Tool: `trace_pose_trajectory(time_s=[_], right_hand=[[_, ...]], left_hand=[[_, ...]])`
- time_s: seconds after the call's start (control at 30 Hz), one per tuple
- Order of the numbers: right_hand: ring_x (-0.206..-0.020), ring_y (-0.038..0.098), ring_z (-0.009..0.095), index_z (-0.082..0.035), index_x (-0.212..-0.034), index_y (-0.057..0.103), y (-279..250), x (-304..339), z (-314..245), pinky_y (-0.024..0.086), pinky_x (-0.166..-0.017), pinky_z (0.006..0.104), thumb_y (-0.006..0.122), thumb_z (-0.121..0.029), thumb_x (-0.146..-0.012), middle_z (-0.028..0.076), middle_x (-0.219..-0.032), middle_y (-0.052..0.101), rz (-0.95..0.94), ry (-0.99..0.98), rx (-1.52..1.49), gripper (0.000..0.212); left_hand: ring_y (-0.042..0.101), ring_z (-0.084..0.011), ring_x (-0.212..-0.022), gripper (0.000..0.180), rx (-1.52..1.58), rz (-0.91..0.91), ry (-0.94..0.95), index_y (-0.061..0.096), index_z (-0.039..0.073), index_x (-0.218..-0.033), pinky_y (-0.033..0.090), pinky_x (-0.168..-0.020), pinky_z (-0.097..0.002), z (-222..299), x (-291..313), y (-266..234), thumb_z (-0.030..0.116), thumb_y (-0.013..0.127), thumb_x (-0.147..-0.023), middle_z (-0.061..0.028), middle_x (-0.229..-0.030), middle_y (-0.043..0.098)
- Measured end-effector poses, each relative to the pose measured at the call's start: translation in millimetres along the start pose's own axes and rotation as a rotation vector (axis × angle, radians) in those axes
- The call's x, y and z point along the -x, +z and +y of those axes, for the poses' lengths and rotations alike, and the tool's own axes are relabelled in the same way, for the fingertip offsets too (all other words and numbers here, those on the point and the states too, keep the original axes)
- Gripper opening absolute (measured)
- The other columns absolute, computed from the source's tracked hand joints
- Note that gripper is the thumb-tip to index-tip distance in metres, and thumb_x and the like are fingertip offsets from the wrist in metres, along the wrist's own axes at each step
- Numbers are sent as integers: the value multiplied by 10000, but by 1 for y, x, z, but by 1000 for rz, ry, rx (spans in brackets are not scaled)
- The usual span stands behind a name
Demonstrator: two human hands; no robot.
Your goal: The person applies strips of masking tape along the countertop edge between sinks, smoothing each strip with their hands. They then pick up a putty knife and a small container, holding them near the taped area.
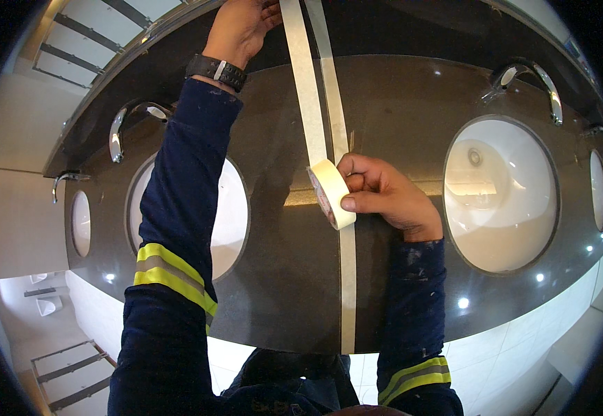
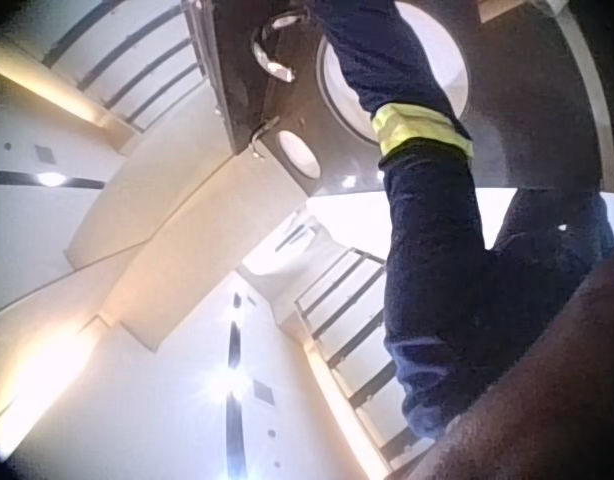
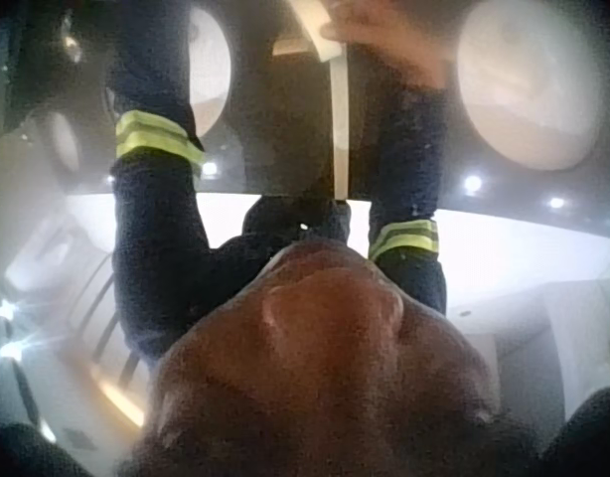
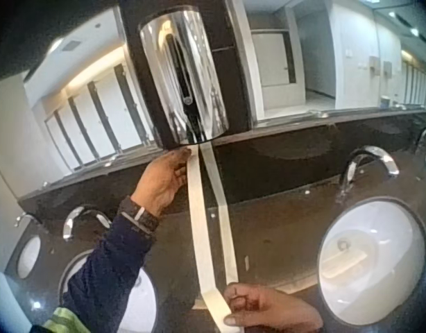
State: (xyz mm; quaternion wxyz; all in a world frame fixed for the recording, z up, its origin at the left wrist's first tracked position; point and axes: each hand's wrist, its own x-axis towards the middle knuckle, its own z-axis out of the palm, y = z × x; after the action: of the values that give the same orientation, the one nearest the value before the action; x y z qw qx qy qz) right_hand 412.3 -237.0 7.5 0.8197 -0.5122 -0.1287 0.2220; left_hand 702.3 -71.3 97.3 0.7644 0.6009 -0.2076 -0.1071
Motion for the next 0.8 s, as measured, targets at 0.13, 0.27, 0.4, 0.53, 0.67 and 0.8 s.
trace_pose_trajectory(time_s=[0.13, 0.27, 0.4, 0.53, 0.67, 0.8], right_hand=[[-793, 638, 49, -66, -1061, 607, -2, 2, 2, 465, -763, 225, 730, -141, -948, 4, -876, 721, -109, 39, 60, 183], [-779, 629, 48, -69, -1043, 596, -3, 1, 3, 467, -752, 231, 732, -139, -951, 2, -869, 714, -114, 65, 40, 179], [-776, 624, 48, -63, -1049, 590, -2, 3, 0, 468, -747, 234, 729, -138, -955, 9, -872, 716, -102, 54, 19, 184], [-792, 637, 53, -55, -1070, 593, -4, 4, 1, 473, -743, 231, 724, -133, -958, 20, -877, 723, -136, 91, 107, 189], [-792, 639, 60, -51, -1082, 599, -3, 0, 4, 473, -736, 229, 723, -128, -956, 30, -885, 728, -101, 81, 86, 193], [-787, 634, 62, -49, -1071, 606, 1, -2, 2, 472, -746, 230, 717, -123, -958, 29, -878, 730, -26, 41, 77, 175]], left_hand=[[652, -149, -811, 186, 74, -171, 17, 687, 48, -1077, 549, -720, -286, 0, -5, -3, 199, 579, -1061, -27, -952, 699], [631, -135, -749, 167, -30, -62, 8, 685, 72, -1062, 522, -661, -260, 13, 7, 8, 201, 579, -1061, -17, -908, 689], [585, -112, -709, 151, -178, 66, -1, 664, 83, -1064, 472, -621, -240, 22, 14, 15, 215, 593, -1053, 8, -854, 652], [518, -77, -706, 124, -695, 151, 262, 631, 66, -1049, 428, -629, -228, 24, 19, 19, 185, 596, -1041, 30, -814, 590], [501, -77, -727, 61, -716, 107, 488, 619, 40, -1039, 428, -656, -243, 17, -8, -5, 93, 607, -1011, 22, -811, 565], [519, -90, -743, 37, -761, 137, 531, 600, 23, -984, 445, -672, -266, 17, -12, -3, 34, 631, -967, 10, -806, 565]])
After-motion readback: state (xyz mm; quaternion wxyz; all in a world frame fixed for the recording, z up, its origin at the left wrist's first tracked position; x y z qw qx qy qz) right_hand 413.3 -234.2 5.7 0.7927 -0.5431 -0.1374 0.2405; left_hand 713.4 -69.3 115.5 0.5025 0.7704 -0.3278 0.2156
